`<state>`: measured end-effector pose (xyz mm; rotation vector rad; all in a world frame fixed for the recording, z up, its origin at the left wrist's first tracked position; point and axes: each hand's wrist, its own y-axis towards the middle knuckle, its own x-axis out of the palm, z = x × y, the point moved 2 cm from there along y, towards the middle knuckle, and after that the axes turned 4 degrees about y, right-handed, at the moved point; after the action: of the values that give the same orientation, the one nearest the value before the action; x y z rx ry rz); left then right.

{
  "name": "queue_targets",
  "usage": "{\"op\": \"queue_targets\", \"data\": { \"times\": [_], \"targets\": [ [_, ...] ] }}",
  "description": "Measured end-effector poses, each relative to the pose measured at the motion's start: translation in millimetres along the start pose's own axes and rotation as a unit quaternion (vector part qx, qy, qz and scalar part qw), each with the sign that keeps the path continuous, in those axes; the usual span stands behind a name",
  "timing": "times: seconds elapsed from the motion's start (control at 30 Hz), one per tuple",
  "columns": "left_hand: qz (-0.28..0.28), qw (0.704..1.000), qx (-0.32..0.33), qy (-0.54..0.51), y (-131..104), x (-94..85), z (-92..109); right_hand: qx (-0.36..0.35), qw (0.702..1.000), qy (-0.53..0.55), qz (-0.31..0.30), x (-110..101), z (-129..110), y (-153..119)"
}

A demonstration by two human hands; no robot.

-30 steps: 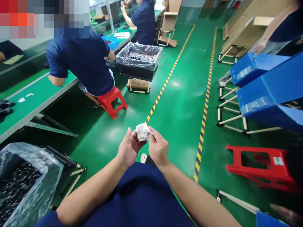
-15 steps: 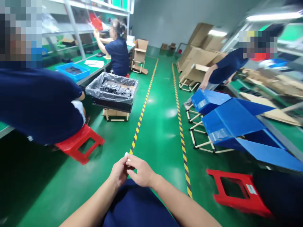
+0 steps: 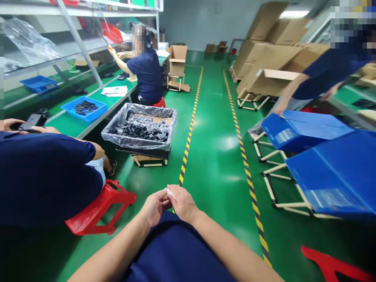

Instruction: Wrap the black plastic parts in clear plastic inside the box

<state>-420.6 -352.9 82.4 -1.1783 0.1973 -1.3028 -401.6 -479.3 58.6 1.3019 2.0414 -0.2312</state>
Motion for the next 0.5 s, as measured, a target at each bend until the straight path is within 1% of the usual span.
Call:
{"op": "queue_targets", "data": {
  "times": [0.1, 0.13, 0.17, 0.2, 0.23, 0.3, 0.33, 0.37, 0.4, 0.43, 0.47, 0.5],
  "targets": [
    [-0.001, 1.000, 0.018, -0.002, 36.2, 27.9, 42.0, 0.053, 0.994, 0.095, 0.007, -15.2, 44.6, 62.9],
    [0.006, 1.000, 0.028, -0.002, 47.7, 37.2, 57.1, 0.087, 0.985, 0.147, 0.021, -22.4, 58.6, 84.9],
    [0.018, 0.999, 0.040, -0.005, 58.7, 45.5, 72.9, 0.135, 0.967, 0.215, 0.039, -30.1, 72.3, 106.8],
    [0.035, 0.998, 0.055, -0.012, 69.1, 52.3, 89.0, 0.195, 0.933, 0.298, 0.055, -37.7, 85.7, 128.2],
    [0.053, 0.996, 0.070, -0.022, 78.9, 57.4, 105.2, 0.259, 0.881, 0.390, 0.063, -44.7, 98.3, 148.7],
    [0.089, 0.990, 0.096, -0.050, 96.7, 62.2, 136.3, 0.369, 0.746, 0.551, 0.058, -56.7, 119.4, 186.6],
    [0.102, 0.987, 0.105, -0.064, 105.3, 62.3, 150.7, 0.404, 0.684, 0.606, 0.049, -61.9, 127.6, 204.1],
    [0.113, 0.984, 0.111, -0.076, 114.0, 61.3, 164.0, 0.426, 0.636, 0.642, 0.038, -66.4, 134.6, 220.6],
    [0.120, 0.983, 0.114, -0.085, 123.1, 59.6, 176.2, 0.441, 0.603, 0.664, 0.031, -70.0, 140.7, 236.0],
    [0.124, 0.981, 0.114, -0.093, 132.7, 57.5, 187.6, 0.452, 0.581, 0.676, 0.025, -72.6, 145.9, 250.3],
    [0.127, 0.980, 0.113, -0.100, 143.1, 55.4, 198.2, 0.462, 0.566, 0.682, 0.016, -74.0, 150.3, 263.7],
    [0.126, 0.980, 0.112, -0.105, 154.2, 53.6, 208.5, 0.468, 0.558, 0.685, 0.006, -74.3, 153.7, 276.4]
  ]
}}
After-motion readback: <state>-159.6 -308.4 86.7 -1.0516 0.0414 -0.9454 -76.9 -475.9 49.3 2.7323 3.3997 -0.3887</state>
